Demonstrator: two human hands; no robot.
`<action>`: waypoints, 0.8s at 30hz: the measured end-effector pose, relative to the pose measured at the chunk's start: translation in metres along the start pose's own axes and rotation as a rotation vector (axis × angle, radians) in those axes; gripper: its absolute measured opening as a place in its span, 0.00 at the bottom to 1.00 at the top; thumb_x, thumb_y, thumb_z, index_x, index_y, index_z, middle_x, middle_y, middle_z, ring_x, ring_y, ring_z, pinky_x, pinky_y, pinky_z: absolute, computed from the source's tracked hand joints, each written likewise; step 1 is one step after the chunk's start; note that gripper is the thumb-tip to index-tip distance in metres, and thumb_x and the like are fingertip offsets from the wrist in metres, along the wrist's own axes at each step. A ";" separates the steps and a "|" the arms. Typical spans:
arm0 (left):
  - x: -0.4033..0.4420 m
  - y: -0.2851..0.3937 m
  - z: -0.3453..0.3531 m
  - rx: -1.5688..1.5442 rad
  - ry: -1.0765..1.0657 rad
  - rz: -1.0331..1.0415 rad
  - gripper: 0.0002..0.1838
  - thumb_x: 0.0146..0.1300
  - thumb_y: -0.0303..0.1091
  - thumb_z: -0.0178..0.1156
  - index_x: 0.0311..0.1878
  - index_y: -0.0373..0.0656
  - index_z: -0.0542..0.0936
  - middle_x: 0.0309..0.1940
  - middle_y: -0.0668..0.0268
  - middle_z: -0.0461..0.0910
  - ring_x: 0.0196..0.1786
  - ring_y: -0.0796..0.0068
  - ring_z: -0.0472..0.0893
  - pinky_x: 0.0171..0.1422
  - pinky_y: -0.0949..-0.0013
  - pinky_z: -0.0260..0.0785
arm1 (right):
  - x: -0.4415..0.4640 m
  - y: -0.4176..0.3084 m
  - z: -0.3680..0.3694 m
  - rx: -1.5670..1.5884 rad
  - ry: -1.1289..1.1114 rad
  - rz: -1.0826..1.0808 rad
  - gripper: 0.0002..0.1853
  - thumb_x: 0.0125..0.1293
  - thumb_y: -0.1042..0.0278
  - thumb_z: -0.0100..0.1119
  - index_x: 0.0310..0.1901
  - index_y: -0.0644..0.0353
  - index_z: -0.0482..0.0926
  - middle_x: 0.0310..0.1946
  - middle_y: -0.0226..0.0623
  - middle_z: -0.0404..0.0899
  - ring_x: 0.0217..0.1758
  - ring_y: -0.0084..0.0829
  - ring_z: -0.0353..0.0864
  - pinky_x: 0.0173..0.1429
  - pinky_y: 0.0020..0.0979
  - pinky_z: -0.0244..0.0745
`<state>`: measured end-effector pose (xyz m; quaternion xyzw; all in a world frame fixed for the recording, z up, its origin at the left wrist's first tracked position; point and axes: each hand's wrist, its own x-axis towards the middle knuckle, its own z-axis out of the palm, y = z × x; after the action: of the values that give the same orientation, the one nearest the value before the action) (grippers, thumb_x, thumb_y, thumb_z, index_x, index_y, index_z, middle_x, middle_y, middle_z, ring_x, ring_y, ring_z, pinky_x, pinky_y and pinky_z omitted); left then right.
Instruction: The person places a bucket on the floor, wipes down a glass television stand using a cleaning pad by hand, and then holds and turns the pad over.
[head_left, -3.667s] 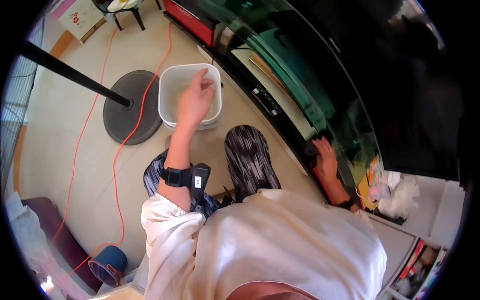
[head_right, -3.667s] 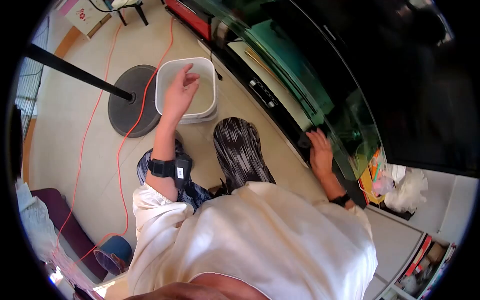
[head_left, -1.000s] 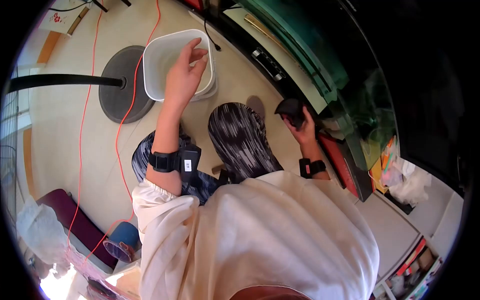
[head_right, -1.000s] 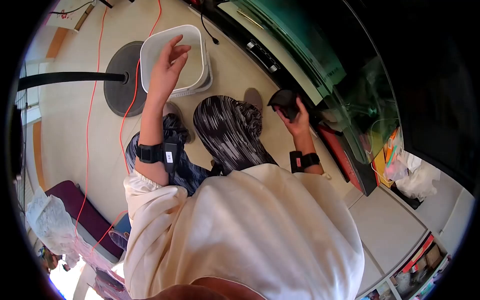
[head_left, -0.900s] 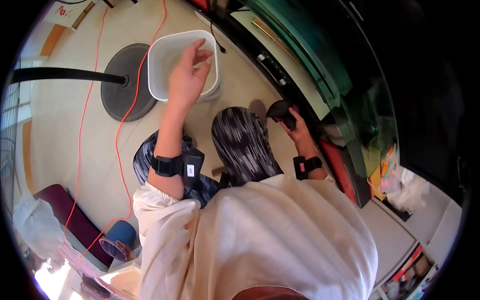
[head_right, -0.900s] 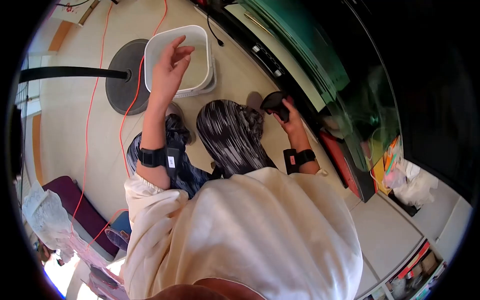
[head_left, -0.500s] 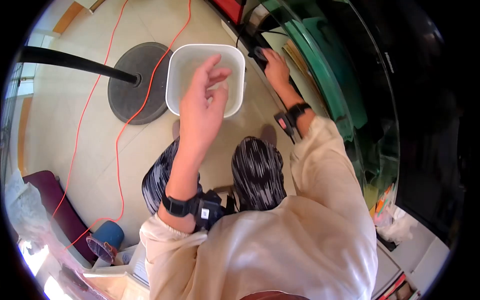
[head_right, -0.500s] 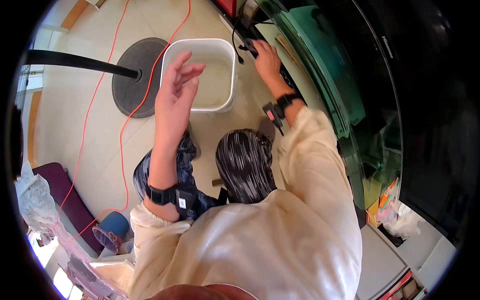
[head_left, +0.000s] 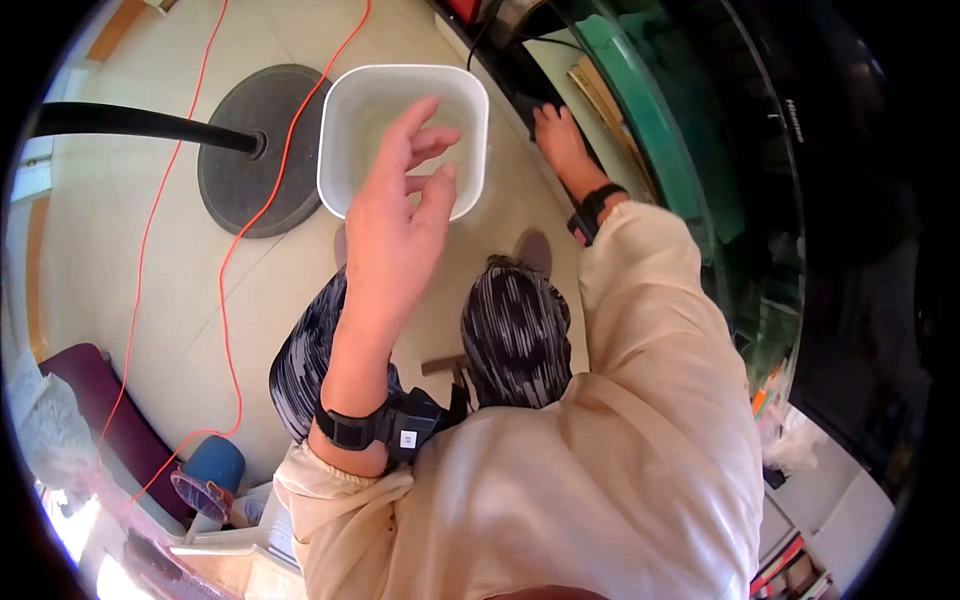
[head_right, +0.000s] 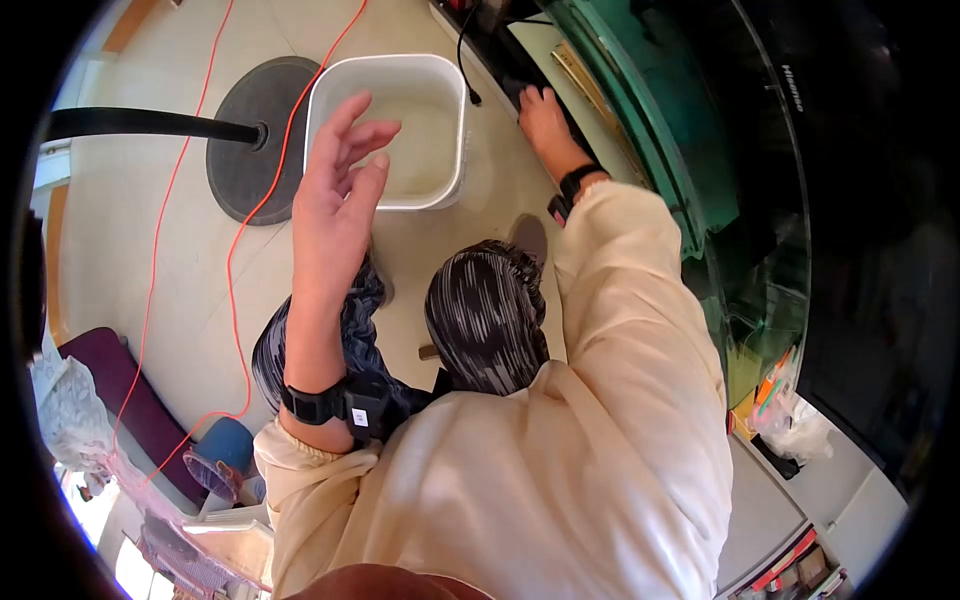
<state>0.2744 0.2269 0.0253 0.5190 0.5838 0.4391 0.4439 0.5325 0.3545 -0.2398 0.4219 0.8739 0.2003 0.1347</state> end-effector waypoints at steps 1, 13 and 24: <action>-0.001 -0.001 0.001 -0.005 0.006 0.016 0.24 0.59 0.24 0.52 0.61 0.43 0.66 0.47 0.61 0.78 0.50 0.71 0.78 0.49 0.71 0.71 | -0.011 0.000 -0.003 -0.030 -0.057 -0.048 0.10 0.52 0.66 0.54 0.33 0.56 0.83 0.44 0.29 0.75 0.49 0.31 0.67 0.48 0.34 0.63; -0.001 -0.005 -0.001 0.002 0.026 0.098 0.25 0.60 0.23 0.53 0.62 0.40 0.65 0.50 0.59 0.75 0.54 0.72 0.75 0.53 0.72 0.67 | 0.101 -0.009 -0.021 0.317 0.057 0.202 0.12 0.50 0.68 0.57 0.39 0.52 0.80 0.50 0.29 0.73 0.57 0.33 0.67 0.54 0.39 0.65; -0.001 -0.006 0.006 0.081 -0.023 0.101 0.21 0.62 0.27 0.54 0.59 0.41 0.69 0.48 0.61 0.77 0.53 0.73 0.75 0.50 0.71 0.69 | -0.065 -0.053 0.043 -0.275 -0.247 -0.271 0.18 0.59 0.64 0.46 0.44 0.61 0.82 0.53 0.42 0.75 0.65 0.41 0.62 0.75 0.49 0.36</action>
<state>0.2793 0.2256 0.0180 0.5704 0.5691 0.4310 0.4063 0.5532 0.2828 -0.2984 0.2995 0.8639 0.2446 0.3226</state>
